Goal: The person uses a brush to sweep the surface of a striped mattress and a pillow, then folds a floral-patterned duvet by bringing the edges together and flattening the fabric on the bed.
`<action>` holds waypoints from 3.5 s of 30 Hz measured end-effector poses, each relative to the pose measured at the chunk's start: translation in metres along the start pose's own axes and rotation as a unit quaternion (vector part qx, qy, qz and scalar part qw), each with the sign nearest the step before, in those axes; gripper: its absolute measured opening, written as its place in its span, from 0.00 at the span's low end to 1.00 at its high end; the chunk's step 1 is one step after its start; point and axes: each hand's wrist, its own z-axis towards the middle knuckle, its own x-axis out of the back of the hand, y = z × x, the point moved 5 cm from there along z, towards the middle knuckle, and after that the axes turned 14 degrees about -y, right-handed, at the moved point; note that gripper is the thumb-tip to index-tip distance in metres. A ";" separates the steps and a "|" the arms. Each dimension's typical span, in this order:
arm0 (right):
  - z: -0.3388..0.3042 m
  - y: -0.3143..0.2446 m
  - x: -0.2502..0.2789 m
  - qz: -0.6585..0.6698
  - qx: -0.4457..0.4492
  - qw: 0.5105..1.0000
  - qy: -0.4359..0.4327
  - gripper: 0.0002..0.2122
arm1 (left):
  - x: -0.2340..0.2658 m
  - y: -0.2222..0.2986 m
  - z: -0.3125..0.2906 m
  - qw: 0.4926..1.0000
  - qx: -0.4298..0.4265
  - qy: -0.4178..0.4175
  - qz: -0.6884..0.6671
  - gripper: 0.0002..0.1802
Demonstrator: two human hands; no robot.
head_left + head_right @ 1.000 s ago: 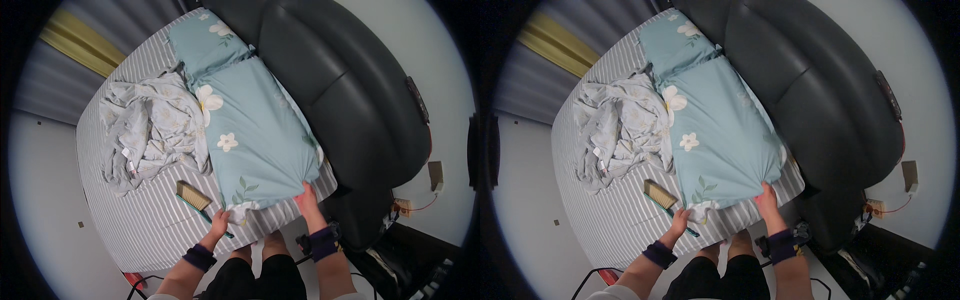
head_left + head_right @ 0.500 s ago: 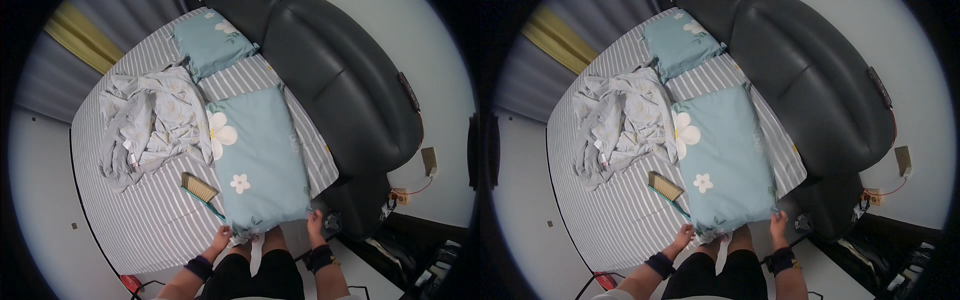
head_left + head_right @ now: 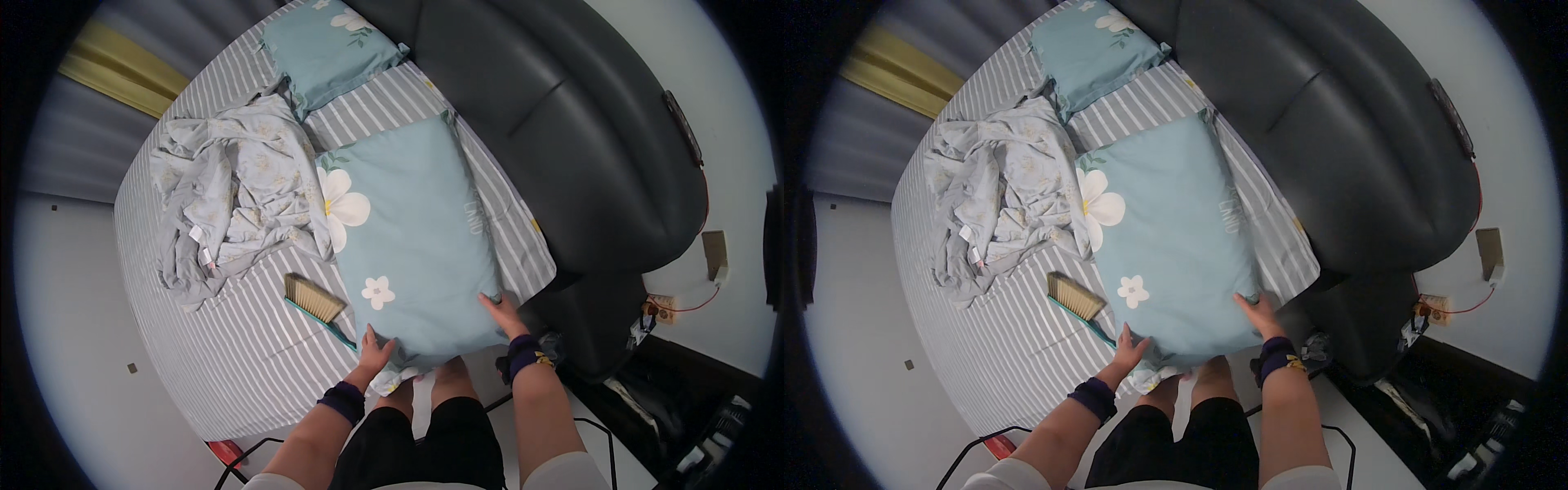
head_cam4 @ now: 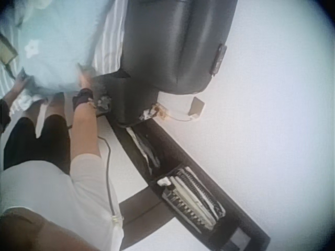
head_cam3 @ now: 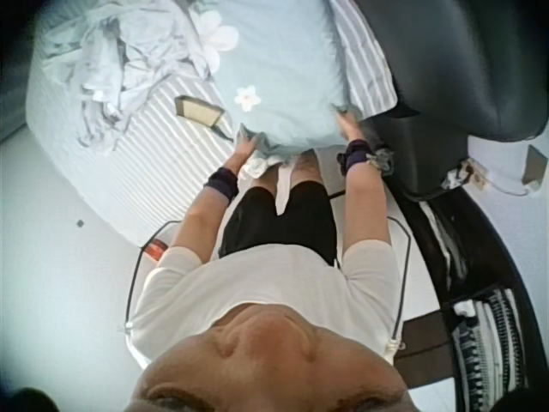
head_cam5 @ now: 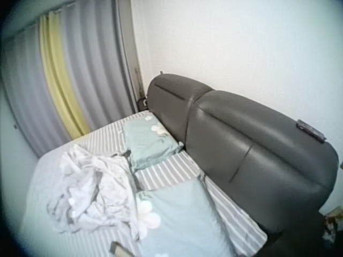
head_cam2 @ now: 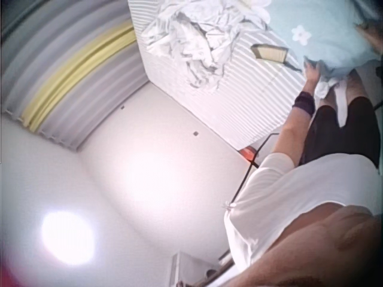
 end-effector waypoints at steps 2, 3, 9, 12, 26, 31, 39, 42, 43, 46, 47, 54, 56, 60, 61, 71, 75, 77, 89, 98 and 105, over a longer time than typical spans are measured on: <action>0.000 -0.006 0.002 -0.011 -0.021 1.000 -0.021 0.40 | 0.000 -0.003 0.002 0.999 0.033 0.004 0.017 0.56; -0.001 -0.008 0.003 -0.021 -0.041 0.998 -0.038 0.40 | -0.001 -0.002 0.006 0.999 0.034 0.004 0.015 0.56; -0.043 -0.087 -0.024 -0.031 0.071 0.984 -0.159 0.40 | 0.018 -0.012 0.002 0.997 0.064 0.036 0.004 0.56; -0.073 -0.124 -0.049 -0.099 0.170 0.965 -0.173 0.34 | 0.035 0.015 -0.013 0.994 0.078 0.067 0.024 0.53; -0.175 -0.242 -0.313 -0.388 0.529 0.694 -0.298 0.06 | 0.215 0.237 -0.154 0.950 -0.184 0.183 0.174 0.65; -0.171 -0.219 -0.373 -0.367 0.504 0.735 -0.267 0.06 | 0.259 0.171 -0.126 0.943 -0.180 0.233 0.153 0.60; -0.184 -0.225 -0.392 -0.288 0.555 0.761 -0.171 0.11 | 0.297 0.123 -0.127 0.965 -0.120 0.231 -0.012 0.21; -0.201 -0.225 -0.365 -0.155 0.547 0.792 -0.222 0.09 | 0.306 0.115 -0.162 0.941 -0.207 0.265 -0.027 0.22; -0.194 -0.214 -0.345 -0.076 0.547 0.818 -0.160 0.06 | 0.301 0.115 -0.179 0.942 -0.208 0.257 -0.053 0.21; -0.142 -0.150 -0.300 0.101 0.354 0.929 -0.028 0.12 | 0.296 0.074 -0.248 0.939 -0.169 0.270 -0.126 0.21; -0.125 -0.131 -0.289 0.043 0.279 0.959 0.012 0.12 | 0.294 0.062 -0.275 0.938 -0.172 0.265 -0.141 0.21; -0.033 -0.028 -0.336 -0.218 0.189 0.957 -0.025 0.14 | 0.268 -0.037 -0.353 0.907 -0.121 0.350 -0.203 0.29; -0.025 -0.030 -0.353 -0.325 0.202 0.924 0.005 0.25 | 0.264 -0.049 -0.354 0.909 -0.097 0.354 -0.199 0.27; -0.007 -0.029 -0.384 -0.371 0.192 0.908 -0.023 0.27 | 0.257 -0.097 -0.324 0.906 -0.076 0.352 -0.224 0.25; -0.007 -0.028 -0.393 -0.373 0.189 0.908 -0.032 0.27 | 0.257 -0.111 -0.316 0.912 -0.051 0.348 -0.211 0.25; 0.028 -0.010 -0.399 -0.313 0.172 0.934 0.001 0.11 | 0.285 -0.194 -0.295 0.895 -0.032 0.330 -0.297 0.22; -0.033 -0.041 -0.389 -0.334 0.215 0.918 -0.022 0.12 | 0.275 -0.199 -0.300 0.893 -0.018 0.301 -0.334 0.24; -0.055 -0.041 -0.400 -0.213 0.221 0.949 -0.076 0.11 | 0.269 -0.192 -0.294 0.898 0.030 0.263 -0.352 0.27; -0.070 -0.064 -0.478 0.329 -0.089 0.860 -0.381 0.13 | 0.258 -0.155 -0.272 0.915 -0.047 0.273 -0.292 0.17; -0.065 -0.108 -0.315 0.287 0.056 0.943 -0.158 0.12 | 0.243 -0.082 -0.241 0.928 -0.107 0.282 -0.220 0.26; 0.071 -0.305 -0.267 0.259 0.233 0.927 -0.138 0.11 | 0.217 -0.039 -0.196 0.934 -0.101 0.292 -0.180 0.27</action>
